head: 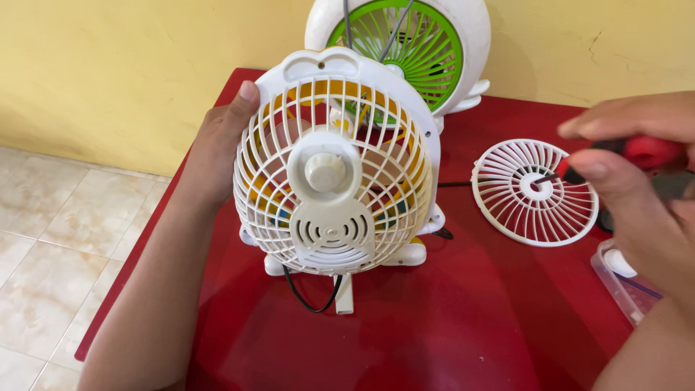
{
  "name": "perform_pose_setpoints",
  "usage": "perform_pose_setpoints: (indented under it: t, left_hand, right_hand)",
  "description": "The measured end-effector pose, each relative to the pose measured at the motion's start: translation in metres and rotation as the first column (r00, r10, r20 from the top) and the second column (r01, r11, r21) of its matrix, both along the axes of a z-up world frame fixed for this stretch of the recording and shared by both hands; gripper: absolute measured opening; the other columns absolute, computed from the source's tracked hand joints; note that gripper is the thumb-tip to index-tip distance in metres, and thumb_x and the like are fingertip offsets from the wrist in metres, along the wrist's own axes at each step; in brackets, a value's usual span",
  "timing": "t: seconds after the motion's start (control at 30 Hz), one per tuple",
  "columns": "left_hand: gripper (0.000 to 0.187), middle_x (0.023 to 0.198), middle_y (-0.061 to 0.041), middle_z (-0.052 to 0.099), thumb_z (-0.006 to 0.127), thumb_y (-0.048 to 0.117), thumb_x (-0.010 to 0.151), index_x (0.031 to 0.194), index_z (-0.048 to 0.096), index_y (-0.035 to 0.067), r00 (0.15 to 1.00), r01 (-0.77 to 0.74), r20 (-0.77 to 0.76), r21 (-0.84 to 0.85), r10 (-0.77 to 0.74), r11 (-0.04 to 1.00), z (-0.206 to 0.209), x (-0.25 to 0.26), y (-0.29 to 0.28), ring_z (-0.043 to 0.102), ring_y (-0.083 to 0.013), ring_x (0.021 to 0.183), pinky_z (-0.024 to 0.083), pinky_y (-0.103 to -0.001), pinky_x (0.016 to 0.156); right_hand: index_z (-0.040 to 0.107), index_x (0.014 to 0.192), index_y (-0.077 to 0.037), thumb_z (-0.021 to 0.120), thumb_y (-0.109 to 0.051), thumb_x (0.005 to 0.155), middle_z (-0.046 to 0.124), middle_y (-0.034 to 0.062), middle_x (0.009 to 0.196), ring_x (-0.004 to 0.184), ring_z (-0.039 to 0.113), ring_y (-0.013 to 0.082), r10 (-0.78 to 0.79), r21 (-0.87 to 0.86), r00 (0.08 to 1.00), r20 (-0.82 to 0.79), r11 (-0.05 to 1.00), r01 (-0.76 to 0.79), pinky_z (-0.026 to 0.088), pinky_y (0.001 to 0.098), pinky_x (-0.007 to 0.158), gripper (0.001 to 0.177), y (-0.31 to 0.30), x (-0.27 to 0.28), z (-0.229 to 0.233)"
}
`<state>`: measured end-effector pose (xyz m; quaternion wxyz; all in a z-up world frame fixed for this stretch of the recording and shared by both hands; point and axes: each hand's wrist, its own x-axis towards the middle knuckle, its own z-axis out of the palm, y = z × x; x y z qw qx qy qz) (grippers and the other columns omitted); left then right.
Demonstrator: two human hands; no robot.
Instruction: The person assembles a small electric fan on a red table using a screwdriver. They attach the front grille to the fan body, then secure it by tightening multiple screws around the perimeter.
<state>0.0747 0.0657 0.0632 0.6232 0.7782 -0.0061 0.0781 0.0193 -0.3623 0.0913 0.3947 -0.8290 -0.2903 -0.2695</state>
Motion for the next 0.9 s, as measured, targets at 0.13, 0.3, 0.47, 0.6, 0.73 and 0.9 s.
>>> perform_pose_setpoints:
  t: [0.13, 0.3, 0.47, 0.6, 0.73, 0.9]
  left_hand:
    - [0.073, 0.087, -0.005, 0.073, 0.047, 0.068, 0.098, 0.1, 0.074, 0.001, 0.999, 0.021, 0.029, -0.024, -0.02, 0.999, -0.004, -0.006, 0.002, 0.063, -0.0086, 0.076, 0.054, -0.028, 0.07]
    - [0.068, 0.089, -0.002, 0.071, 0.044, 0.065, 0.102, 0.099, 0.07, 0.003, 0.988, 0.035, 0.152, -0.073, -0.024, 0.997, -0.018, -0.018, 0.004, 0.063, -0.0074, 0.081, 0.054, -0.027, 0.074]
    - [0.061, 0.08, -0.002, 0.061, 0.047, 0.057, 0.11, 0.088, 0.063, 0.003, 0.979, 0.07, 0.197, -0.131, -0.043, 0.989, -0.027, -0.013, 0.007, 0.051, -0.0099, 0.073, 0.043, -0.03, 0.065]
    - [0.055, 0.101, -0.006, 0.067, 0.046, 0.05, 0.111, 0.118, 0.064, -0.002, 0.958, 0.12, 0.274, -0.137, -0.079, 0.983, -0.022, -0.019, 0.002, 0.06, -0.0107, 0.091, 0.051, -0.029, 0.08]
    - [0.06, 0.131, -0.012, 0.067, 0.047, 0.043, 0.111, 0.148, 0.052, -0.004, 0.915, 0.249, 0.369, -0.203, -0.162, 0.947, -0.017, -0.025, -0.003, 0.064, -0.0156, 0.118, 0.053, -0.032, 0.103]
    - [0.061, 0.135, -0.013, 0.067, 0.046, 0.044, 0.111, 0.15, 0.052, -0.003, 0.917, 0.22, 0.372, -0.18, -0.141, 0.959, -0.012, -0.028, -0.007, 0.064, -0.0177, 0.123, 0.053, -0.034, 0.106]
  right_hand:
    - [0.056, 0.12, -0.001, 0.071, -0.016, 0.109, 0.063, 0.0105, 0.113, 0.107, 0.067, 0.0147, 0.075, 0.167, 0.987, -0.145, 0.985, -0.05, 0.062, 0.0258, 0.097, 0.024, -0.038, 0.01, -0.029]
    - [0.052, 0.129, 0.006, 0.077, -0.014, 0.104, 0.067, 0.0186, 0.098, 0.081, 0.073, 0.0226, -0.282, -0.093, 0.9, -0.332, 0.959, 0.266, 0.062, 0.0336, 0.081, 0.041, -0.07, 0.019, -0.044]
    - [0.055, 0.135, 0.004, 0.071, -0.01, 0.095, 0.07, 0.0161, 0.099, 0.086, 0.073, 0.0223, -0.273, -0.15, 0.904, -0.328, 0.96, 0.236, 0.06, 0.0322, 0.077, 0.045, -0.057, -0.001, -0.038]
    - [0.051, 0.104, 0.001, 0.075, -0.005, 0.098, 0.07, 0.0171, 0.104, 0.086, 0.071, 0.0184, -0.268, -0.114, 0.932, -0.244, 0.962, 0.247, 0.058, 0.0272, 0.075, 0.025, -0.029, -0.03, -0.024]
    - [0.045, 0.087, -0.004, 0.074, -0.004, 0.099, 0.072, 0.0122, 0.099, 0.073, 0.067, 0.0108, -0.196, -0.058, 0.953, -0.233, 0.981, 0.187, 0.053, 0.0225, 0.064, 0.032, 0.004, -0.036, -0.008]
    - [0.05, 0.081, -0.001, 0.075, -0.002, 0.091, 0.071, 0.0105, 0.083, 0.061, 0.062, 0.0105, -0.219, -0.207, 0.972, -0.083, 0.958, 0.198, 0.047, 0.0249, 0.054, 0.027, 0.039, -0.035, 0.019]
